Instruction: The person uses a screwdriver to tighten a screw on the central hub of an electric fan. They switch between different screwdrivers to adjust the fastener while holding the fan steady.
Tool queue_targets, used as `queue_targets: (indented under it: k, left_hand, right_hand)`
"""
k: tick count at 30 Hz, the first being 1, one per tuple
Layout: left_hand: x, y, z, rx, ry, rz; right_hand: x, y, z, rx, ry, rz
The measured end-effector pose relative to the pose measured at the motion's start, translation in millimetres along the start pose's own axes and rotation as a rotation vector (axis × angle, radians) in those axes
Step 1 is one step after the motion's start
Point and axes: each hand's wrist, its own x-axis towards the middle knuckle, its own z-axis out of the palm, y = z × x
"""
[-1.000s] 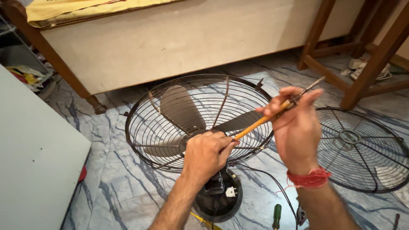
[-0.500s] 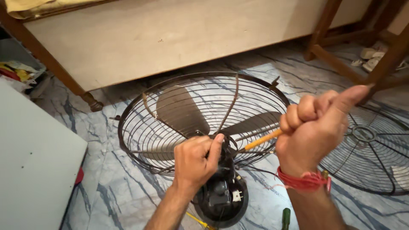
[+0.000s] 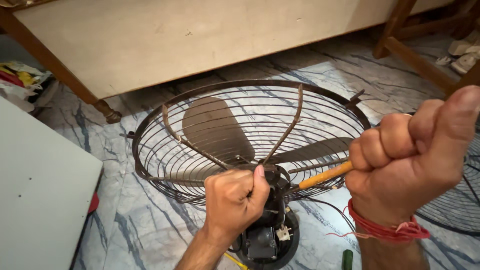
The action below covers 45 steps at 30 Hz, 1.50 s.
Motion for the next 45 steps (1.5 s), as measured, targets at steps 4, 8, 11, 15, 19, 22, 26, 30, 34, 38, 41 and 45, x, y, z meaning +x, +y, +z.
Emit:
queue_targets:
  k: [4,8,11,15,19,22,26,30,34,38,41,45]
  left_hand:
    - [1.9,0.0,-0.7,-0.008,-0.006,0.003]
    - [3.2,-1.6,1.2,-0.004,-0.01,-0.004]
    - [5.1,-2.8,2.0,-0.008,-0.009,-0.005]
    - [10.3,-1.6,0.6,-0.065,-0.031,-0.012]
    - [8.4,-2.8,-1.6,-0.068,-0.042,-0.001]
    - [4.2,-3.4,-1.3,-0.065,-0.04,-0.009]
    - [3.9,-0.4,-4.5,-0.048,-0.032,-0.011]
    - [2.5,3.6,-6.6,-0.035,-0.01,0.013]
    - [3.0,7.7,-7.7,-0.029,0.004,0.011]
    - [0.3,12.1,-9.9,-0.022,0.029,0.007]
    - [-2.0,13.3,-11.5,-0.026,0.053,0.013]
    - [-3.3,15.5,-12.4,0.002,0.051,0.005]
  right_hand:
    - [4.8,-3.2,-2.2,-0.475,-0.105,-0.016]
    - [14.5,-13.5,-21.7,-0.083,-0.056,0.081]
    - [19.5,-21.0,-41.5,-0.688,-0.296,0.05]
    - [35.5,-26.2,-60.5,-0.475,-0.46,0.264]
    - [49.0,-26.3,-73.7,-0.296,-0.559,0.271]
    - [48.9,-35.7,-76.9,-0.288,-0.734,0.424]
    - [52.7,-17.4,-69.3,-0.164,-0.654,0.429]
    - [37.7,-11.7,-42.8,-0.415,-0.513,0.364]
    - [12.5,-12.0,-3.6,-0.842,-0.48,0.254]
    - [-7.9,-27.0,34.6,-1.273,-0.587,0.16]
    - [-19.5,-39.5,52.7,-1.588,-0.538,0.128]
    - [-31.6,-44.2,59.8,-1.664,-0.336,0.203]
